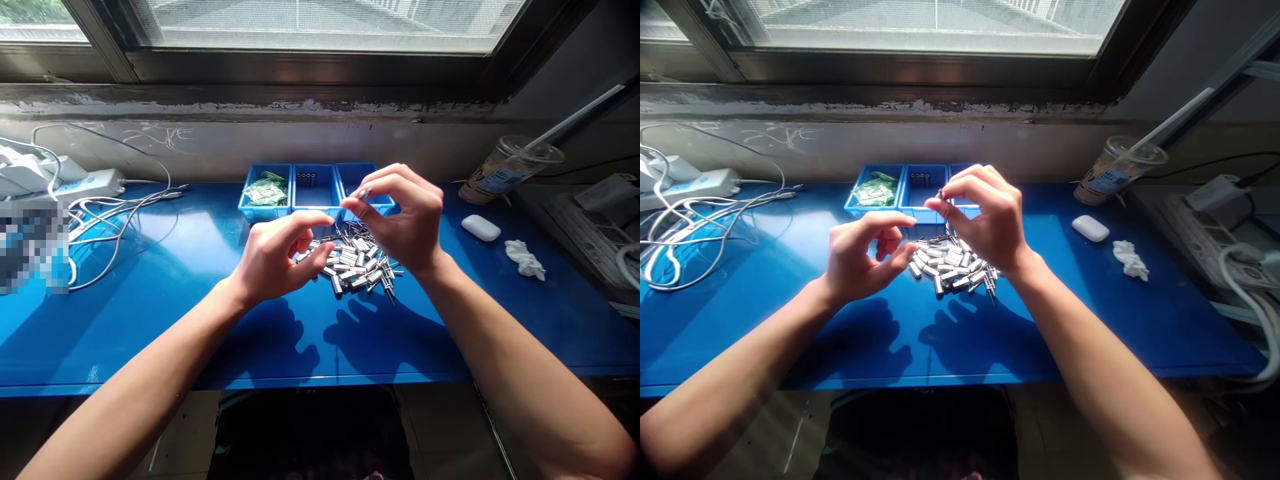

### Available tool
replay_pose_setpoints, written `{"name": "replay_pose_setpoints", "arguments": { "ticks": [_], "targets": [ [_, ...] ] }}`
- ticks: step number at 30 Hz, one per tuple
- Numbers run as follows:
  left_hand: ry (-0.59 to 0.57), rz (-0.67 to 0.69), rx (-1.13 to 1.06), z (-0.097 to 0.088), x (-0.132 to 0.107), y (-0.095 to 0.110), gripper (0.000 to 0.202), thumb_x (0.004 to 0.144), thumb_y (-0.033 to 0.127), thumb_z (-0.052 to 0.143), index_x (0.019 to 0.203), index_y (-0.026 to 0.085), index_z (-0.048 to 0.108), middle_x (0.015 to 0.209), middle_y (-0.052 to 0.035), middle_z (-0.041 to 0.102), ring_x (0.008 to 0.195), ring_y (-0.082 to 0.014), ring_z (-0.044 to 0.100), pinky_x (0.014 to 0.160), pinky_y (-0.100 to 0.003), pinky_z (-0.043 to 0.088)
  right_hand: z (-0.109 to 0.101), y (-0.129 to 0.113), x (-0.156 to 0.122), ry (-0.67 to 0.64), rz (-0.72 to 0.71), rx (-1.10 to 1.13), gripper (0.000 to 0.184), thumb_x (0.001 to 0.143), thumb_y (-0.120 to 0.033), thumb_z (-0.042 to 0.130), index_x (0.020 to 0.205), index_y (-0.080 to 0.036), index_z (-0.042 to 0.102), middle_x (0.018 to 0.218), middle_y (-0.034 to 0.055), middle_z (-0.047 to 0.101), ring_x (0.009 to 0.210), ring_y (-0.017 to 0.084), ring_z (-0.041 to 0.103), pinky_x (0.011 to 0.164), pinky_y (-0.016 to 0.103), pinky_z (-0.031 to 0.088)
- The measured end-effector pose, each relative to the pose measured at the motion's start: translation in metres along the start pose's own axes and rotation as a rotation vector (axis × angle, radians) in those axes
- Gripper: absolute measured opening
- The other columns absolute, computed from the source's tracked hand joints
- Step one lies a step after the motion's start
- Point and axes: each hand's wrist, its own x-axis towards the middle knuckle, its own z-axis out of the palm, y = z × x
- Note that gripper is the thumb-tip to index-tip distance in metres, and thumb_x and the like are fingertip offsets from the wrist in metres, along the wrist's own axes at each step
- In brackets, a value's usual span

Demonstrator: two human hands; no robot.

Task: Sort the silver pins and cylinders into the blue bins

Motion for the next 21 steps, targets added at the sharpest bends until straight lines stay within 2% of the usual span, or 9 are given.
{"name": "replay_pose_setpoints", "arguments": {
  "ticks": [3,7,11,16,21],
  "targets": [
    [0.005,0.000,0.022,-0.001,0.001,0.002,0.021,0.095,0.019,0.069,0.115,0.017,0.067,0.070,0.0055,0.062,0.054,-0.0069,0.053,0.057,-0.018,0.048,-0.007,0.016,0.002,-0.003,0.157,-0.102,0.022,0.093,-0.043,0.078,0.082,-0.024,0.075,0.089,0.0046,0.077,0.085,0.025,0.069,0.084,0.044,0.054],
    [-0.025,0.032,0.026,-0.002,0.004,0.004,0.004,0.095,0.014,0.067,0.099,0.015,0.068,0.078,0.0013,0.070,0.059,-0.0072,0.057,0.059,-0.019,0.049,-0.009,0.035,-0.003,-0.136,0.375,-0.280,0.023,0.093,-0.044,0.076,0.083,-0.023,0.079,0.094,0.0072,0.079,0.098,0.031,0.068,0.091,0.051,0.050],
    [-0.083,0.038,0.014,-0.001,0.004,0.005,0.004,0.095,0.012,0.067,0.091,0.014,0.068,0.076,0.0002,0.070,0.059,-0.0076,0.055,0.058,-0.020,0.045,-0.006,0.038,-0.007,-0.244,0.538,-0.408,0.028,0.094,-0.047,0.073,0.081,-0.023,0.080,0.100,0.0101,0.080,0.116,0.039,0.061,0.098,0.063,0.042],
    [-0.129,0.016,0.026,-0.001,0.003,0.004,0.005,0.095,0.012,0.066,0.091,0.014,0.069,0.074,0.0011,0.066,0.059,-0.0077,0.053,0.056,-0.021,0.043,-0.003,0.034,-0.007,-0.257,0.610,-0.416,0.034,0.093,-0.051,0.071,0.076,-0.022,0.079,0.102,0.0129,0.080,0.120,0.042,0.057,0.098,0.068,0.035],
    [-0.184,-0.013,0.025,0.000,0.002,0.003,0.005,0.096,0.013,0.064,0.093,0.014,0.069,0.074,0.0010,0.066,0.059,-0.0081,0.053,0.058,-0.021,0.044,0.000,0.036,-0.008,-0.265,0.652,-0.438,0.040,0.094,-0.056,0.065,0.077,-0.022,0.078,0.100,0.0140,0.079,0.116,0.041,0.058,0.098,0.066,0.033]
  ]
}}
